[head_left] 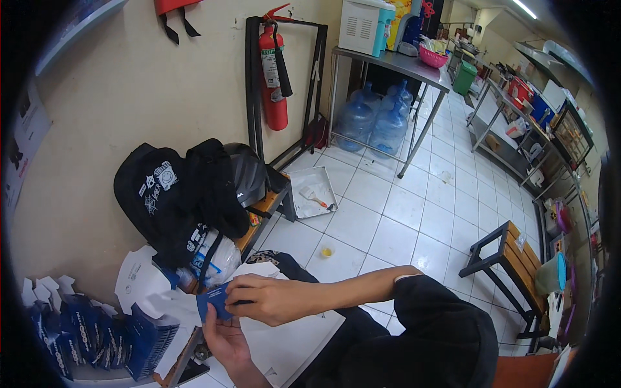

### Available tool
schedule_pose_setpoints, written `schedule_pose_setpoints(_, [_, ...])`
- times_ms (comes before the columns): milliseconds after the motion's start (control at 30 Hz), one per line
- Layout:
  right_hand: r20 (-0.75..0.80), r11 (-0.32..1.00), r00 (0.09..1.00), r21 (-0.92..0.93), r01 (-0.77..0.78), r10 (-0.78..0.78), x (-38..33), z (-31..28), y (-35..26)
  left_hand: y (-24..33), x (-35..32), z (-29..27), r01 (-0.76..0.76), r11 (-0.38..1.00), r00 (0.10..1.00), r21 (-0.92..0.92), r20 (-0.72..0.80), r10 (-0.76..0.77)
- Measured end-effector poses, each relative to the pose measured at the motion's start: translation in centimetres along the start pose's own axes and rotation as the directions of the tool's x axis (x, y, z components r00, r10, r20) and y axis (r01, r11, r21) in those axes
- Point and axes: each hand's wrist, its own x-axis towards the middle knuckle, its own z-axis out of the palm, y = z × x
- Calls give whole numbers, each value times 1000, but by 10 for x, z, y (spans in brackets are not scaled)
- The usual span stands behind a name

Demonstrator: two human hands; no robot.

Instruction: The person assembles cardboard boxes by folding the flaps and pressing down on the pre-scored lines to form the box shape.

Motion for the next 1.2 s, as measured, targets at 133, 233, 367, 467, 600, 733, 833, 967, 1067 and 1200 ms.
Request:
schedule_pose_setpoints(133, [-28, 999, 999, -37, 33, -34, -1, 7, -1, 6, -1, 9, -10, 999, 998, 33, 63, 8])
schedule_pose_setpoints(233, [-99, 1000, 995, 2, -31, 31, 2, 15, -1, 6, -2, 2, -29, 997, 996, 71, 87, 23])
schedule_pose_setpoints(367, [-134, 984, 977, 87, -153, 164, 1, 15, -12, 9, -4, 2, -90, 989, 984, 121, 162, 70])
schedule_pose_setpoints(467, [-280, 956, 919, 174, -234, 276, -2, 20, -31, 15, -26, 7, -157, 977, 965, 147, 233, 120])
schedule_pose_setpoints(600, [-124, 702, 855, 635, -321, 504, -21, 28, -46, 37, -47, -15, -344, 647, 912, 680, 406, 58])
schedule_pose_setpoints(733, [-203, 637, 719, 656, -404, 665, -19, 41, -34, 36, -54, -75, -282, 634, 958, 720, 251, 141])
schedule_pose_setpoints(833, [-338, 831, 792, 432, -350, 509, -33, 85, -6, 13, -56, -100, -343, 643, 933, 685, 165, 321])
schedule_pose_setpoints(967, [-242, 620, 658, 656, -431, 713, -34, 90, 9, 20, -56, -85, -170, 696, 983, 697, 68, 172])
schedule_pose_setpoints(1067, [-202, 675, 708, 552, -489, 677, -13, 76, 3, 28, -64, -79, -170, 708, 985, 685, 99, 141])
schedule_pose_setpoints(1200, [-73, 751, 807, 421, -508, 586, 0, 65, 7, 31, -69, -72, -186, 730, 982, 657, 128, 135])
